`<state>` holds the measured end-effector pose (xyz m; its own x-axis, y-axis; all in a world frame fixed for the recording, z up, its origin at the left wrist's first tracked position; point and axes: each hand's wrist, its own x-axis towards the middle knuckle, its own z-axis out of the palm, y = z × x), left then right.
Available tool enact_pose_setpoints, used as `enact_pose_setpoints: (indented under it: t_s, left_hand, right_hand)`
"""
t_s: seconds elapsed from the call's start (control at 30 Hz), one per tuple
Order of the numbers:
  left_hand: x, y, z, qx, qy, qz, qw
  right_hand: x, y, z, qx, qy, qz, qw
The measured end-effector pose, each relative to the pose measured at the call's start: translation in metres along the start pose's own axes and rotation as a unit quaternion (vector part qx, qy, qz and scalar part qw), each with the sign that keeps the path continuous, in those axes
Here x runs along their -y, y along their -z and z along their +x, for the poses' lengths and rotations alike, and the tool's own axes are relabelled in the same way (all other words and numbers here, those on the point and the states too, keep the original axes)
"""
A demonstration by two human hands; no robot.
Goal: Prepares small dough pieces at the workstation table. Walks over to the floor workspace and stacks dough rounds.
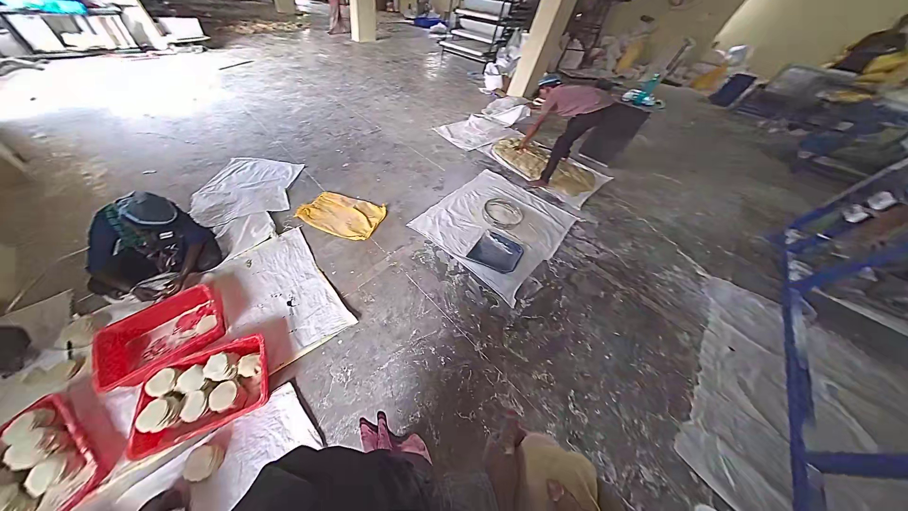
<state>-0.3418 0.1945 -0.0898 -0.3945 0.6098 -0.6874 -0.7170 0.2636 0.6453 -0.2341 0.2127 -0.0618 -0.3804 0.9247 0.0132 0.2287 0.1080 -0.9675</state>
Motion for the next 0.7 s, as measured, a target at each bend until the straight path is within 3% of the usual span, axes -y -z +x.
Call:
enact_pose_setpoints:
  t_s: [0.17, 0.33, 0.5, 0.6, 0.7]
  left_hand:
    - [-0.029, -0.001, 0.041, -0.043, -0.034, -0.067, 0.996]
    - [-0.051, 0.000, 0.059, -0.067, -0.125, -0.169, 0.975]
    - [-0.080, 0.008, 0.097, -0.094, -0.097, -0.280, 0.950]
    - [-0.112, 0.026, 0.111, -0.076, -0.118, -0.310, 0.940]
    - [-0.151, 0.045, 0.126, -0.093, -0.131, -0.355, 0.921]
  right_hand:
    - [-0.001, -0.012, 0.072, 0.133, -0.009, -0.076, 0.988]
    - [0.004, -0.025, 0.120, 0.249, 0.140, 0.014, 0.958]
    - [0.019, -0.057, 0.163, 0.361, 0.191, -0.179, 0.895]
    - [0.020, -0.089, 0.187, 0.345, 0.283, -0.072, 0.892]
    - [0.038, -0.125, 0.211, 0.364, 0.289, -0.167, 0.869]
